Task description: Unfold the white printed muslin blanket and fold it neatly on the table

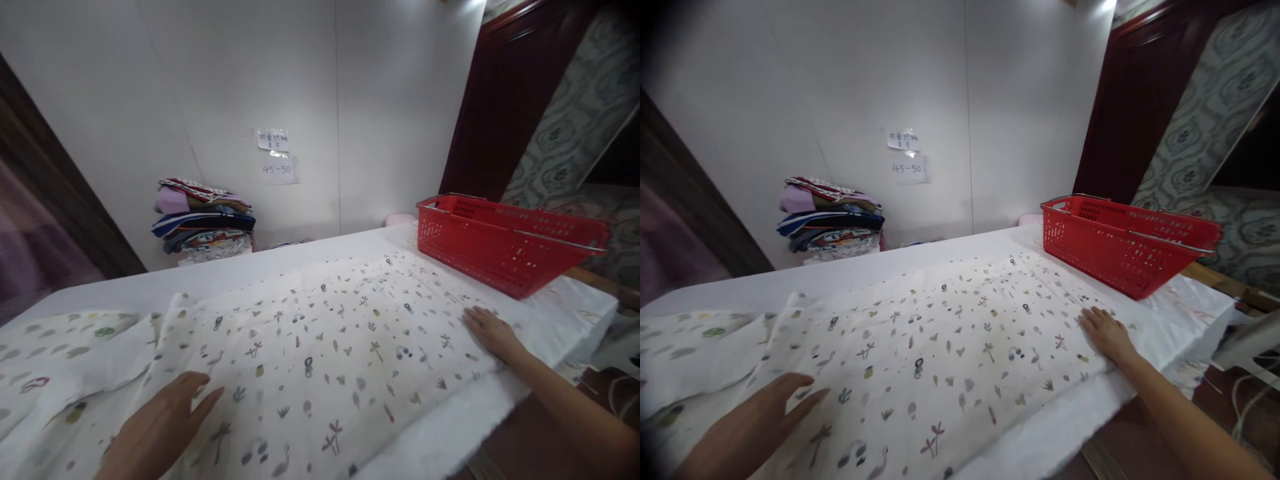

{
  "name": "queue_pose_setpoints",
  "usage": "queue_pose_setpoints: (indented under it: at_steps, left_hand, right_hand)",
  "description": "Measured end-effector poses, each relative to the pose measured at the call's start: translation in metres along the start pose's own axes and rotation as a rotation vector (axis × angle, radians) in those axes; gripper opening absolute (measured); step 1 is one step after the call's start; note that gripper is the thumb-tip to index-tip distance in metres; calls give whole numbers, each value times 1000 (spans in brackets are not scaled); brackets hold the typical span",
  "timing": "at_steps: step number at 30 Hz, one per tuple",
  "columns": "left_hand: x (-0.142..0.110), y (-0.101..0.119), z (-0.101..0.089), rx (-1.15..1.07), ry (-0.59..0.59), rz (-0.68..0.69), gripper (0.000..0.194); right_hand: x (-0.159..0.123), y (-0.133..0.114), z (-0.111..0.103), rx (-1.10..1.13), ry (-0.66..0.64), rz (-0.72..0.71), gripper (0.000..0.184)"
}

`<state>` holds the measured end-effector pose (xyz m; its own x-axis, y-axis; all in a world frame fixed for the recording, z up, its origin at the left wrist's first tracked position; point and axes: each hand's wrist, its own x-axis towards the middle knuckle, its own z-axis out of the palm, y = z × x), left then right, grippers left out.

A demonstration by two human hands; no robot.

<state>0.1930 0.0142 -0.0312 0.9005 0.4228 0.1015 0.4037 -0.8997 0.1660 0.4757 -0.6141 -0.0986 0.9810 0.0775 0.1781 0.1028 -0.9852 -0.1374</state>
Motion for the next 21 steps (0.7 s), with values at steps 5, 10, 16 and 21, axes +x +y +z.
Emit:
queue_pose_setpoints:
  at_steps: [5,10,16,21]
  left_hand:
    - [61,39,12,89,-47,193,60]
    - [119,57,32,125,-21,246,58]
    - [154,68,49,169,-5,221,53]
    - [165,77,51,159,-23,187,51]
  right_hand:
    - [18,-5,-32,86,31,98,44]
    - [58,-16,-42,-16,-24,217,40]
    - [92,-16,-31,-103,-41,245,31]
    - [106,-29,-23,-81,-57,217,33]
